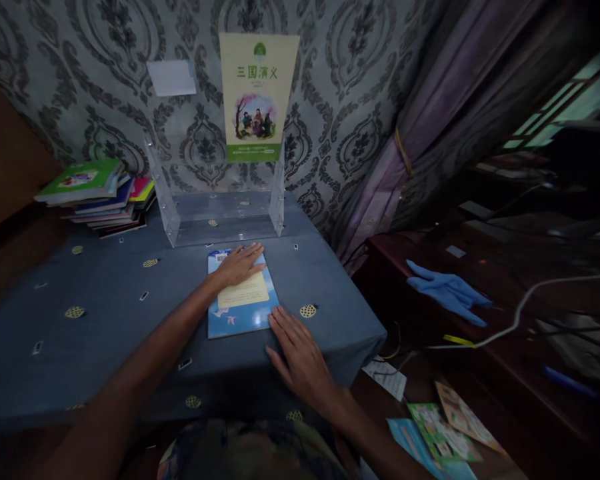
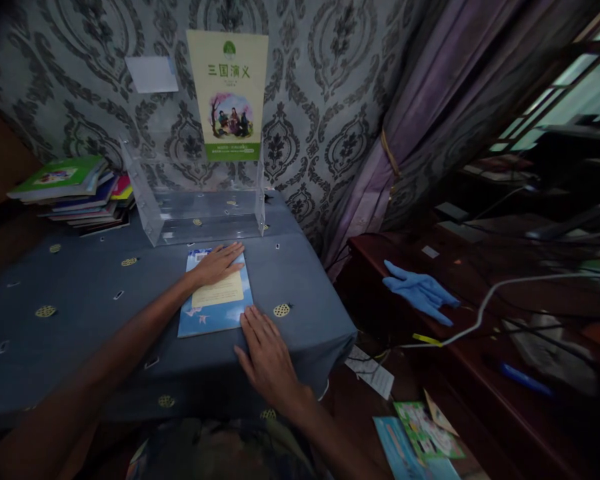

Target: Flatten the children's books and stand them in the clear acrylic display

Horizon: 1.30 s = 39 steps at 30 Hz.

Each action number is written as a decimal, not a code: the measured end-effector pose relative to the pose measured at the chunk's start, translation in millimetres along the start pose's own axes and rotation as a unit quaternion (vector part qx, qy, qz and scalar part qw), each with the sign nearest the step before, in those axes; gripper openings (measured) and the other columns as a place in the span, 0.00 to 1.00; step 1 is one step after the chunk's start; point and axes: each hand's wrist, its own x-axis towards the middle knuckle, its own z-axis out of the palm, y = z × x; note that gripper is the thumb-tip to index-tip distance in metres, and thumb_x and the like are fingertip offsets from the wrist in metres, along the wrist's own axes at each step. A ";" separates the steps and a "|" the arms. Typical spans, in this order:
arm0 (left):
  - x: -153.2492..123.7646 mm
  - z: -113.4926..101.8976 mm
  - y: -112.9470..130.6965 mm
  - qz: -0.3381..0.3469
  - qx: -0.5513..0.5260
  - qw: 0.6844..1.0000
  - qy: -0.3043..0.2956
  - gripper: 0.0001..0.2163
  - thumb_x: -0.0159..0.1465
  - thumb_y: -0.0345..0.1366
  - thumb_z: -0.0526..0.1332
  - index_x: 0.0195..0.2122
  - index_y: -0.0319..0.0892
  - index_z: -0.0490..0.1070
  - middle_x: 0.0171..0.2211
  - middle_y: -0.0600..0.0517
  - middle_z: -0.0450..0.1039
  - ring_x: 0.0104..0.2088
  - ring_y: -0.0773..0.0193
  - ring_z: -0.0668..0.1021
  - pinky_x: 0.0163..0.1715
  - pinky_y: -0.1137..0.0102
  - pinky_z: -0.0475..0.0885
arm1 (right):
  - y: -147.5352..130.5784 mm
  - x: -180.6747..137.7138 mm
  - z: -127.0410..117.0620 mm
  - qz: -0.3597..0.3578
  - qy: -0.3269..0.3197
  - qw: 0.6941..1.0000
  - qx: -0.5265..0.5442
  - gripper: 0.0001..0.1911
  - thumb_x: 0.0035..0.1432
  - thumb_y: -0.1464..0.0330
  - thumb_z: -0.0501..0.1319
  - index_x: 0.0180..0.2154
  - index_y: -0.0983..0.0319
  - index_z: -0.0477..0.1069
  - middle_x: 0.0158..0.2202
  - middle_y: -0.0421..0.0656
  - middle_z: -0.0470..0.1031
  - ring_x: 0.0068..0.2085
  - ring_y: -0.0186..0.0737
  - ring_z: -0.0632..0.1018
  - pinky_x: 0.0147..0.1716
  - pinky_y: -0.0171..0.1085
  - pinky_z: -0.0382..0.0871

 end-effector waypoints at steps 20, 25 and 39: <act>-57.3 6.5 41.9 0.002 -0.021 0.999 0.028 0.27 0.75 0.46 0.42 0.69 0.37 0.56 0.71 0.42 0.52 0.72 0.56 0.54 0.70 0.55 0.47 | -5.1 -21.7 -7.0 -0.037 0.041 0.997 0.061 0.24 0.68 0.75 0.54 0.64 0.58 0.64 0.54 0.50 0.77 0.55 0.47 0.77 0.51 0.48 0.77; -68.4 3.0 52.6 0.001 -0.058 0.998 0.021 0.28 0.75 0.49 0.43 0.70 0.40 0.55 0.71 0.43 0.51 0.72 0.56 0.53 0.70 0.54 0.47 | 10.5 -13.9 -11.8 -0.073 0.009 0.995 0.067 0.22 0.68 0.73 0.54 0.61 0.57 0.68 0.55 0.51 0.76 0.56 0.48 0.76 0.50 0.49 0.77; -85.6 -49.5 45.2 0.001 -0.573 0.817 -0.055 0.30 0.69 0.60 0.51 0.53 0.41 0.77 0.55 0.42 0.77 0.58 0.47 0.76 0.61 0.53 0.66 | 12.1 70.2 -47.0 -0.118 0.064 0.946 0.294 0.14 0.69 0.59 0.58 0.48 0.59 0.77 0.39 0.47 0.83 0.42 0.44 0.82 0.43 0.42 0.78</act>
